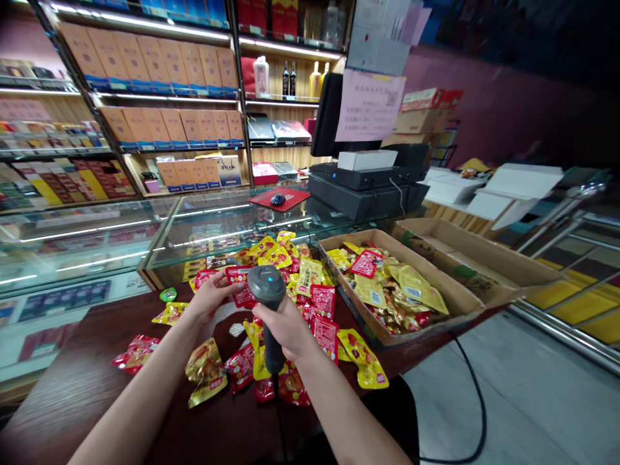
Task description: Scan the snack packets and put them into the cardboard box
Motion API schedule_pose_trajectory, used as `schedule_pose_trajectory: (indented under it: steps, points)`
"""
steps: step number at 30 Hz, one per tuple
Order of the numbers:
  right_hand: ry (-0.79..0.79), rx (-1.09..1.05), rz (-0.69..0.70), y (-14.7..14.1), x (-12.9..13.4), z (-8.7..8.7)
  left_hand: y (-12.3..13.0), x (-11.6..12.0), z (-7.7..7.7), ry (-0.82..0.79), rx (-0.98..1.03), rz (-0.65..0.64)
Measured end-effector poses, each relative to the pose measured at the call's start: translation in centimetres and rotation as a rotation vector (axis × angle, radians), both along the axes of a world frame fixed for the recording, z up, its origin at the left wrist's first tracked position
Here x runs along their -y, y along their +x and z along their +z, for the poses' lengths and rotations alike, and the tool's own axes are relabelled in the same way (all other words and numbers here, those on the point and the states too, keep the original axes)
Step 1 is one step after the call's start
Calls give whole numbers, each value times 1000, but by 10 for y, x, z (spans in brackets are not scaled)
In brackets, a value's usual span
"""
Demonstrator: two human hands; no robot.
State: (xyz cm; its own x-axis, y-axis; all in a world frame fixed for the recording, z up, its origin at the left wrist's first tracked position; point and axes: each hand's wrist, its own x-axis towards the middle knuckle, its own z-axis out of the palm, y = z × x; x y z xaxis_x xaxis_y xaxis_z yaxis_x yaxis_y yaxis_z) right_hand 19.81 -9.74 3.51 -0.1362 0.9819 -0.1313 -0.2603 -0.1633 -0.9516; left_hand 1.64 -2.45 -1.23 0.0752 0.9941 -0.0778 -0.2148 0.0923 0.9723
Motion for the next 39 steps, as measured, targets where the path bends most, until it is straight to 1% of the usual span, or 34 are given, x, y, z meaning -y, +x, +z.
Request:
schedule_pose_trajectory:
  steps: [4, 6, 9, 12, 19, 26, 30, 36, 39]
  points:
    - [-95, -140, 204, -8, 12, 7, -3, -4, -3, 77, -34, 71]
    - [-107, -143, 242, -12, 18, 8, -3, -6, -4, 105, -47, 113]
    - [-140, -123, 243, -17, 24, 8, -3, -7, -5, 138, -48, 140]
    - [-155, -78, 242, -19, 28, 10, -5, -9, -8, 141, -47, 137]
    - [-71, -39, 213, -17, 29, 8, -7, -13, -16, 152, -37, 122]
    - [-60, -11, 202, -15, 30, 7, -7, -12, -14, 163, -52, 128]
    - [-57, 25, 223, -15, 30, 6, -7, -12, -14, 163, -58, 130]
    - [-52, 52, 212, -14, 27, 5, -5, -8, -7, 167, -77, 120]
    - [-47, 67, 229, -13, 26, 5, -4, -6, -4, 160, -75, 113]
